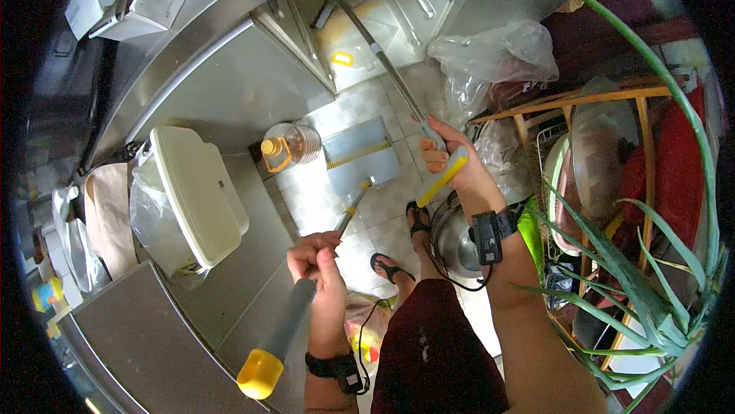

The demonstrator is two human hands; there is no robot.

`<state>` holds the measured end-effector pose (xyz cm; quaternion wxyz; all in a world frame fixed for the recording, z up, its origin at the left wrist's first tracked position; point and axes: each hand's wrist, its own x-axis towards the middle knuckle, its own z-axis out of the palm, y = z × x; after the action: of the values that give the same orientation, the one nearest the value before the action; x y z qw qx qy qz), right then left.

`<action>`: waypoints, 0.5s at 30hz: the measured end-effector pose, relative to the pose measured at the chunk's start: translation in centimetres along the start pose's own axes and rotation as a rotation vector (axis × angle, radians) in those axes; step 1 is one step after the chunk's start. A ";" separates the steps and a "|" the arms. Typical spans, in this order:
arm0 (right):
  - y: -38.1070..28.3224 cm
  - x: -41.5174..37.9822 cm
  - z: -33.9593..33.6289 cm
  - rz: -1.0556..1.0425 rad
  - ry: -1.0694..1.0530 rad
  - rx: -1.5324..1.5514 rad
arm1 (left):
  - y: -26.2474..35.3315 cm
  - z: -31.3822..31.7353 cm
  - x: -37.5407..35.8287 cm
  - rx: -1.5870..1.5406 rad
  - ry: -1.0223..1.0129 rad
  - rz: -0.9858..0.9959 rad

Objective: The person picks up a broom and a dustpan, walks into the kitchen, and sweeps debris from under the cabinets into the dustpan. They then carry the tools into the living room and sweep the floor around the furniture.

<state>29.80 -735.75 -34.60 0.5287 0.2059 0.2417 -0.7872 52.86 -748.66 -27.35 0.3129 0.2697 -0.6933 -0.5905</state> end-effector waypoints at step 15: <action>0.8 -2.7 -1.6 0.009 0.118 -0.155 | -0.8 0.3 0.7 -0.459 0.218 -0.825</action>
<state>31.65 -733.04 -34.43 0.5316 0.2118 0.3315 -0.7501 52.16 -749.13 -28.05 0.1748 0.5064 -0.3435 -0.7714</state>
